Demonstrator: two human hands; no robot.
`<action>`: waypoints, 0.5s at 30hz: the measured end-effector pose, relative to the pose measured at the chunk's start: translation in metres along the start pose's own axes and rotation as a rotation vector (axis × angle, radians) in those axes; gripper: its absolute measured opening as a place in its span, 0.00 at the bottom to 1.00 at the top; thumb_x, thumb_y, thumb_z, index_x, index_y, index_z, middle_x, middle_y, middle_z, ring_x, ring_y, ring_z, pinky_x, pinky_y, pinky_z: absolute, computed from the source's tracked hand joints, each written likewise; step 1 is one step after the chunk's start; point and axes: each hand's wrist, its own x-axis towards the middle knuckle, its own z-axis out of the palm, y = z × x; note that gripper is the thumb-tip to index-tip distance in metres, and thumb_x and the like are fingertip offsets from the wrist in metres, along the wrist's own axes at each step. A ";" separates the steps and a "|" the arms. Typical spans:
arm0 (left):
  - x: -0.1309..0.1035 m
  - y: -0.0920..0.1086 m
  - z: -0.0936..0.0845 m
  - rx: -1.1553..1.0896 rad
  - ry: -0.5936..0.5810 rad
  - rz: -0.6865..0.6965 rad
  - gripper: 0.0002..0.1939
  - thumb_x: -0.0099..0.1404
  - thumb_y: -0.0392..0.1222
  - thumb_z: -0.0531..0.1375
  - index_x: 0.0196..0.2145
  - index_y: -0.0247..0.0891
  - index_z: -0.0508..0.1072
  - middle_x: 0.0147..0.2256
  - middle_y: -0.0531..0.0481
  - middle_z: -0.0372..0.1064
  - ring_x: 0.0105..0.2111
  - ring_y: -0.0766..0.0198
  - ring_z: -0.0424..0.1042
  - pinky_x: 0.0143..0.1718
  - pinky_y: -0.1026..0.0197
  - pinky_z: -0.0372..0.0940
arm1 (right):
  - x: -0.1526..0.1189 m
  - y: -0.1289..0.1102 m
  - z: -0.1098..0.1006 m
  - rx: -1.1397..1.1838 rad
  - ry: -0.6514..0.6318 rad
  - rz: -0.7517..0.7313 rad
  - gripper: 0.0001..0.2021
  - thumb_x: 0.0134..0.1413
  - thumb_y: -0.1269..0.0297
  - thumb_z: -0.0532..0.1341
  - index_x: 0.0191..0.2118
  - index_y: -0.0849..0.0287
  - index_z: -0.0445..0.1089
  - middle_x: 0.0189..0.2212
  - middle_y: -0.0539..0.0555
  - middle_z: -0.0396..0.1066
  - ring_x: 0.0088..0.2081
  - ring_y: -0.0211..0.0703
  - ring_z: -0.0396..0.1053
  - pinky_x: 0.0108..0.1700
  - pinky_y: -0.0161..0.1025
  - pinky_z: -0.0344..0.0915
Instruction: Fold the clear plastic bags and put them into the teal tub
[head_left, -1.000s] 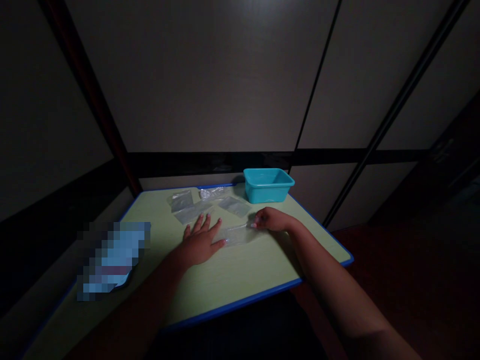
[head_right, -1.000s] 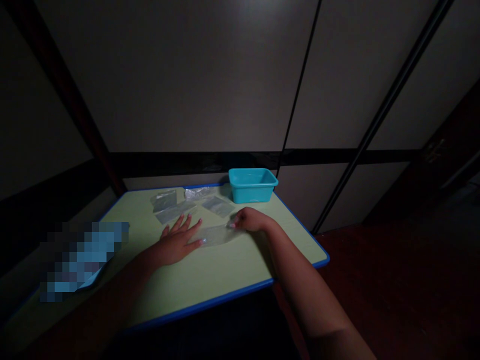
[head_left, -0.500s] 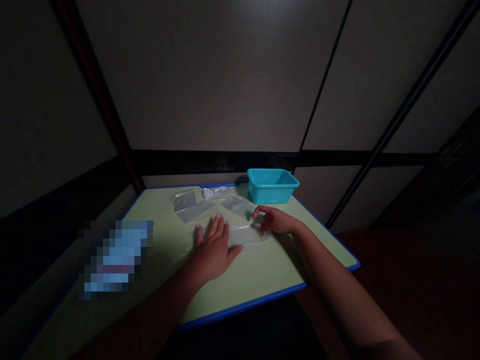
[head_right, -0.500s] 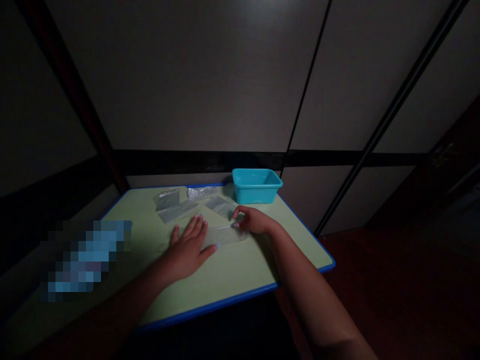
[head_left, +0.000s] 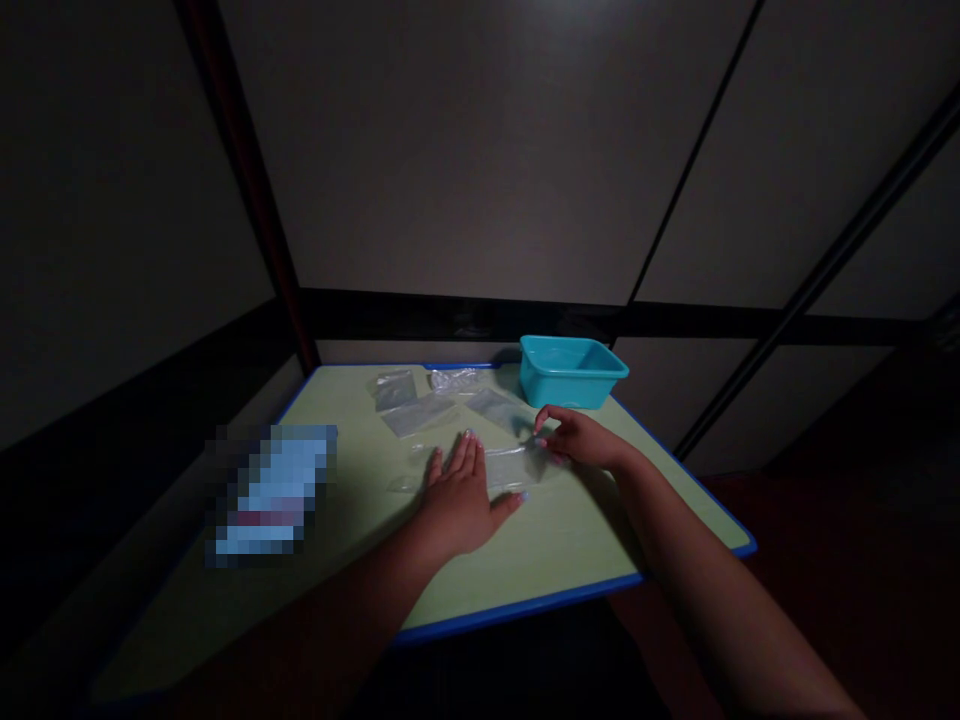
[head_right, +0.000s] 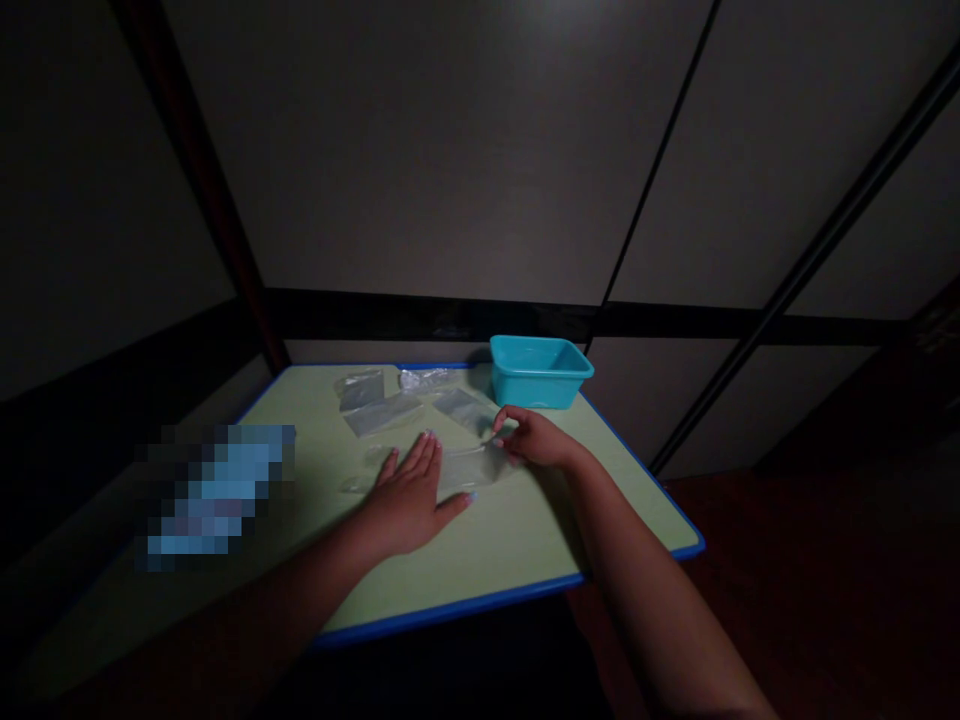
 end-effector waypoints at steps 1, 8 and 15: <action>0.000 0.000 0.000 -0.001 -0.005 -0.002 0.48 0.59 0.68 0.36 0.62 0.22 0.43 0.63 0.35 0.30 0.63 0.53 0.29 0.60 0.43 0.32 | 0.001 0.001 0.000 0.042 0.034 0.005 0.17 0.43 0.57 0.61 0.37 0.58 0.57 0.13 0.41 0.60 0.15 0.30 0.53 0.18 0.29 0.48; 0.001 0.003 0.001 0.017 -0.004 -0.021 0.50 0.58 0.69 0.37 0.62 0.21 0.41 0.63 0.35 0.29 0.63 0.51 0.27 0.59 0.39 0.29 | 0.012 0.009 0.002 0.330 0.201 -0.014 0.19 0.37 0.61 0.65 0.35 0.58 0.56 0.11 0.41 0.61 0.12 0.30 0.54 0.16 0.28 0.48; 0.002 0.006 0.003 0.028 0.002 -0.035 0.51 0.57 0.69 0.38 0.62 0.20 0.41 0.63 0.35 0.28 0.63 0.51 0.24 0.58 0.39 0.26 | 0.018 0.003 0.002 0.368 0.242 0.062 0.19 0.34 0.64 0.64 0.35 0.58 0.57 0.11 0.42 0.62 0.12 0.34 0.59 0.17 0.30 0.53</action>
